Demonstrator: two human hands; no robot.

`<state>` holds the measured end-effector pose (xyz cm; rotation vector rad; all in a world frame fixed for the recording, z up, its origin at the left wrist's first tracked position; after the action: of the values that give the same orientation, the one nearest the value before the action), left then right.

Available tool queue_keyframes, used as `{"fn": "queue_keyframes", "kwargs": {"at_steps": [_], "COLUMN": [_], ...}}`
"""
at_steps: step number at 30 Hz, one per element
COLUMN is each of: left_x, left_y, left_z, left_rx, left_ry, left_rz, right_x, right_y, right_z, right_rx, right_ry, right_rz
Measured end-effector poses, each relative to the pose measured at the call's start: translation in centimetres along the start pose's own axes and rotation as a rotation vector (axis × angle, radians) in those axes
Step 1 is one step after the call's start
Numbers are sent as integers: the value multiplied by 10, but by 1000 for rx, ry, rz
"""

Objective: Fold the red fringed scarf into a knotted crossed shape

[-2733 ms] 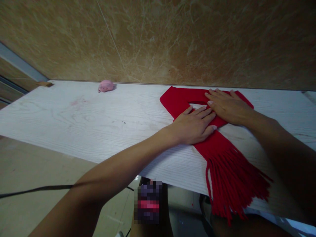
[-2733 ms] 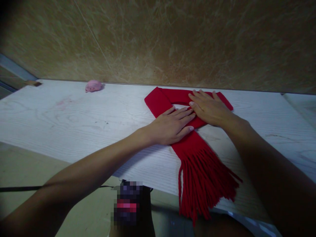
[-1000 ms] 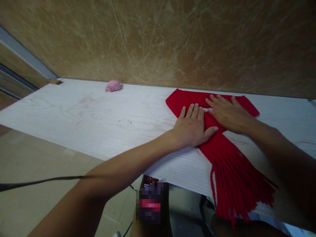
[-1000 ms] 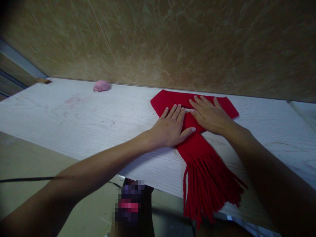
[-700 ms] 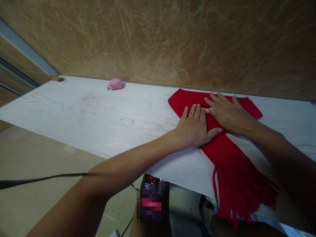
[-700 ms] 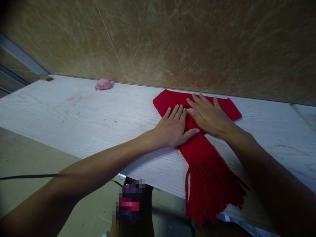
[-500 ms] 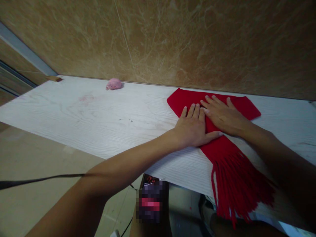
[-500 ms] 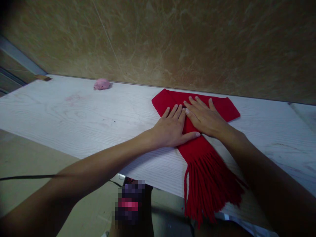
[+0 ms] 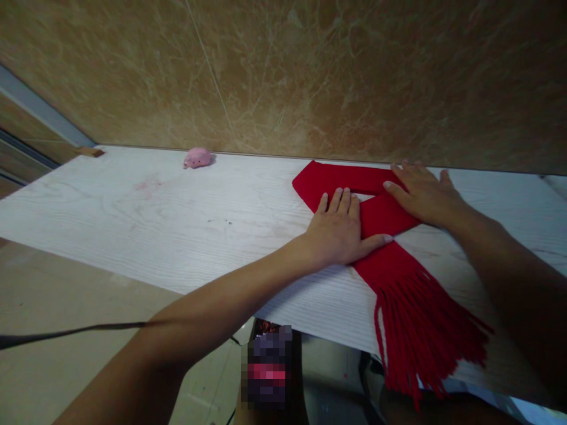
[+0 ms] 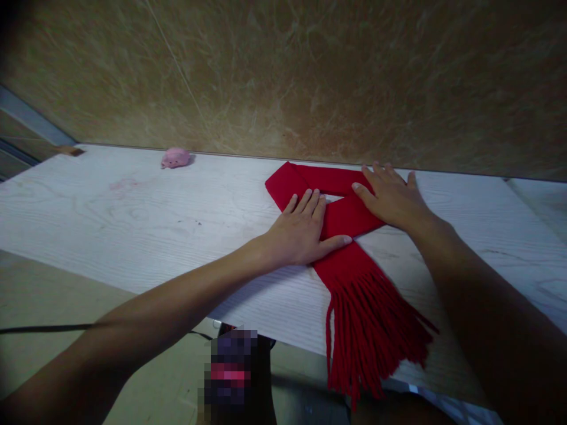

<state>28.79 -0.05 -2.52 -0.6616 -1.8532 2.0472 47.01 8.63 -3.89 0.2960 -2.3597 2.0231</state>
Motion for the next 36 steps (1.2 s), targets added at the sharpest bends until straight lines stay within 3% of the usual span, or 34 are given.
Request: {"fn": "queue_keyframes", "kwargs": {"at_steps": [6,13,19,23,28,36], "left_x": [0,3,35,65,88,96], "left_y": [1,-7,-28,-18,-15,-13], "left_z": [-1,-3,-28,-40,-41,-43], "left_rx": [6,36,-167,-91,-84,-91], "left_ry": [1,17,2,-102,-161,-189], "left_rz": [7,43,44,31,44,54], "right_x": [-21,-32,-34,-32,-31,-25], "right_y": [0,8,12,11,10,4], "right_z": [-7,-15,-17,-16,-15,-11], "right_rx": [40,-31,-29,15,3,31], "right_ry": [52,17,18,34,26,39], "right_rz": [-77,-80,-79,-82,-106,-79]}}
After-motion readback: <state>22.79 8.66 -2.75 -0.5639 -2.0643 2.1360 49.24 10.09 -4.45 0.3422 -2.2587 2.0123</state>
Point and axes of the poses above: each hand's wrist, its own z-axis away from the middle knuckle, its own y-axis out of the palm, x = y × z, the point moved 8 cm from there along -z, towards the middle knuckle, and after that the axes turned 1 degree about -z, right-handed, at the moved point
